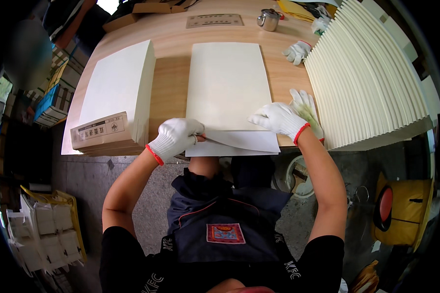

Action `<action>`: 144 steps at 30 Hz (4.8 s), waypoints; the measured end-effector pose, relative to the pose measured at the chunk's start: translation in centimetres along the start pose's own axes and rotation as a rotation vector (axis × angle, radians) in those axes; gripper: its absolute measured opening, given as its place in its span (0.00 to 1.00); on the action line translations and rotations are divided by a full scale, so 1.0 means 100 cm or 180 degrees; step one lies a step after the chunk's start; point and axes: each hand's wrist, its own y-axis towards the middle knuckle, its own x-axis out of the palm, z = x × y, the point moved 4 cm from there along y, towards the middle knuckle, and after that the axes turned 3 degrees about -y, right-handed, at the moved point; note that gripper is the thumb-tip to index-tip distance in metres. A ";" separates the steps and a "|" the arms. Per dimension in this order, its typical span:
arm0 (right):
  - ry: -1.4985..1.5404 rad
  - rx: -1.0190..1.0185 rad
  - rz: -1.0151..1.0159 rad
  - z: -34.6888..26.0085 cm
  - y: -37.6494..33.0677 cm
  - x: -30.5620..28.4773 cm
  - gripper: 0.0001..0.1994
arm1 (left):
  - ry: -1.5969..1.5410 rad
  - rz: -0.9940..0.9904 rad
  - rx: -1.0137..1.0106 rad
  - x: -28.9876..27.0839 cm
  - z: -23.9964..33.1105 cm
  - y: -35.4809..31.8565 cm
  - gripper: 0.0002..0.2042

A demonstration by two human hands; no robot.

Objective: The person applies a white substance to the edges of a stack of white cardboard sheets using a brush. They then fold the sheets into box shapes and stack them on the table. The process involves repetitive folding and stacking of the cardboard pieces.

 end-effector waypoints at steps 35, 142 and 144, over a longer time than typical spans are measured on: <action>0.0361 0.0039 -0.0027 0.012 0.000 0.001 0.24 | -0.0651 -0.0205 -0.1056 -0.010 -0.014 0.046 0.11; 0.5059 0.0420 -0.0072 0.146 0.099 0.063 0.29 | -0.5531 0.1293 -0.1505 0.006 -0.003 0.029 0.22; 0.4708 0.0287 0.0509 0.120 0.104 0.063 0.23 | -0.5051 0.1496 -0.1300 -0.019 -0.001 0.001 0.29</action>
